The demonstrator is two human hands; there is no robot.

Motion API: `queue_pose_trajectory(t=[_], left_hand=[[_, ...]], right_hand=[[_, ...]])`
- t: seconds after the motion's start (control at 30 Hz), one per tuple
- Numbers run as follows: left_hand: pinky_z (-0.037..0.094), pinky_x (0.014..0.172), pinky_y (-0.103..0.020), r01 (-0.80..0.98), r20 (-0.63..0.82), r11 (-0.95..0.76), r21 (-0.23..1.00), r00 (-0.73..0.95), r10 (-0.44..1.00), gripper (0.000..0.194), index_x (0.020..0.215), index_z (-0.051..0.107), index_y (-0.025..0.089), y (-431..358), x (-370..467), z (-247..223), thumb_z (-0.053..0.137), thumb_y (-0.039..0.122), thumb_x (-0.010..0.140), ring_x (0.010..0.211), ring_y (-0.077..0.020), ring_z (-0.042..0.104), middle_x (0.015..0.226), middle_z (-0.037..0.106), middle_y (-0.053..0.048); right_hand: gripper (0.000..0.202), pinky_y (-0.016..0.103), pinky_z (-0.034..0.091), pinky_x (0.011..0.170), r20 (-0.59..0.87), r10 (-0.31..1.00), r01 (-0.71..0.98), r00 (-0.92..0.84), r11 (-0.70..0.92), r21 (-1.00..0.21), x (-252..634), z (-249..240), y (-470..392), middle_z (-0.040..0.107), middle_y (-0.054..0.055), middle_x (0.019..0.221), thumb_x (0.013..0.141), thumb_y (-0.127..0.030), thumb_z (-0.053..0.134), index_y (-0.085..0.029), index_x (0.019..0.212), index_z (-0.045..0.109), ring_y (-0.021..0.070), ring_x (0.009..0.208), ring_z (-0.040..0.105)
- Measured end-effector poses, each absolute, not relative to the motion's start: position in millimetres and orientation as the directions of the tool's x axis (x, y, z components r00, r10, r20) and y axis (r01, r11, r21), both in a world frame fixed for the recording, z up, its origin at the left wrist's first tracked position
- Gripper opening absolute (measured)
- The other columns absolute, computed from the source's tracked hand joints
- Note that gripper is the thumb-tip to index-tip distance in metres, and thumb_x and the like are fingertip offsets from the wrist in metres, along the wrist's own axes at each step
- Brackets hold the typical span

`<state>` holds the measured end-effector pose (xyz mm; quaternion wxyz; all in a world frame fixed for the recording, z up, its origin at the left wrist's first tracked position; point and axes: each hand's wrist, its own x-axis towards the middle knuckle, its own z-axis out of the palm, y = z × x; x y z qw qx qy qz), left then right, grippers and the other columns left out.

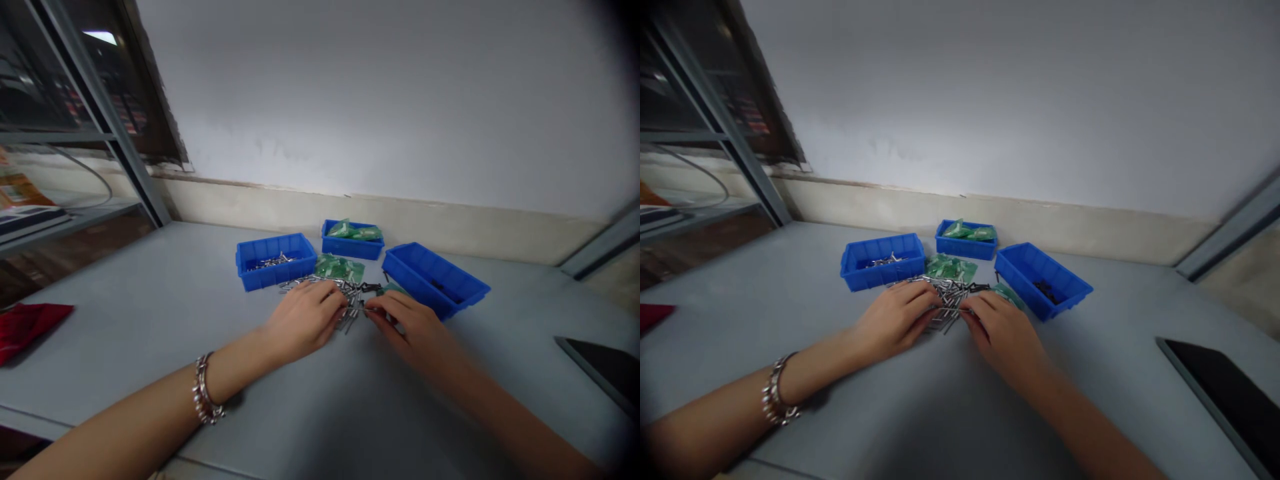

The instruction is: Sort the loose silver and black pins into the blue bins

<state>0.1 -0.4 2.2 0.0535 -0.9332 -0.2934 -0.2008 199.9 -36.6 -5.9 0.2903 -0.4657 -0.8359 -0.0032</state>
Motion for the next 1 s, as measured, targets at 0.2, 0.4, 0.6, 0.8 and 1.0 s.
queue_pose_trajectory(t=[0.2, 0.4, 0.6, 0.8, 1.0], left_hand=[[0.042, 0.065, -0.03, 0.568, 0.431, -0.823, 0.02, 0.738, 0.52, 0.02, 0.092, 0.054, 0.015, 0.6, 0.1, 1.5, 0.035, 0.019, 0.089, 0.074, -0.0168, 0.052, 0.084, 0.056, -0.006], [0.043, 0.065, -0.03, 0.569, 0.457, -0.822, 0.036, 0.722, 0.52, 0.021, 0.09, 0.055, 0.014, 0.2, -0.3, 2.7, 0.034, 0.018, 0.088, 0.074, -0.0168, 0.052, 0.083, 0.056, -0.006], [0.042, 0.064, -0.03, 0.583, 0.476, -0.812, 0.018, 0.709, 0.519, 0.022, 0.089, 0.055, 0.014, 1.0, -0.3, 1.9, 0.033, 0.017, 0.089, 0.072, -0.016, 0.052, 0.081, 0.056, -0.006], [0.043, 0.066, -0.03, 0.577, 0.467, -0.813, 0.079, 0.699, 0.541, 0.019, 0.091, 0.053, 0.014, -0.5, 0.2, 2.5, 0.036, 0.023, 0.089, 0.076, -0.017, 0.052, 0.085, 0.055, -0.006], [0.042, 0.063, -0.028, 0.583, 0.456, -0.81, 0.072, 0.703, 0.546, 0.022, 0.086, 0.053, 0.014, -0.5, 0.4, 4.2, 0.034, 0.023, 0.09, 0.072, -0.0153, 0.052, 0.082, 0.055, -0.005]], right_hand=[[0.015, 0.031, 0.048, 0.067, 0.503, 0.768, 0.785, -0.397, 0.568, -0.248, 201.0, -6.5, -36.2, 0.062, 0.005, 0.084, 0.087, -0.019, 0.042, -0.02, 0.091, 0.057, 0.0187, 0.08, 0.059], [0.015, 0.031, 0.047, 0.064, 0.463, 0.809, 0.815, -0.363, 0.516, -0.263, 202.6, -4.6, -36.1, 0.063, 0.006, 0.084, 0.087, -0.021, 0.043, -0.019, 0.089, 0.057, 0.0193, 0.076, 0.059], [0.017, 0.029, 0.046, 0.059, 0.475, 0.81, 0.826, -0.343, 0.501, -0.258, 206.5, -5.4, -34.1, 0.062, 0.005, 0.08, 0.089, -0.023, 0.041, -0.02, 0.088, 0.057, 0.0178, 0.072, 0.058], [0.015, 0.029, 0.045, 0.061, 0.501, 0.786, 0.789, -0.361, 0.544, -0.285, 207.3, -6.7, -33.6, 0.062, 0.004, 0.078, 0.088, -0.021, 0.041, -0.02, 0.087, 0.056, 0.0165, 0.071, 0.059], [0.015, 0.03, 0.047, 0.067, 0.535, 0.761, 0.771, -0.367, 0.57, -0.283, 205.1, -6.1, -35.0, 0.063, 0.004, 0.081, 0.088, -0.019, 0.042, -0.021, 0.089, 0.056, 0.0171, 0.076, 0.06]])
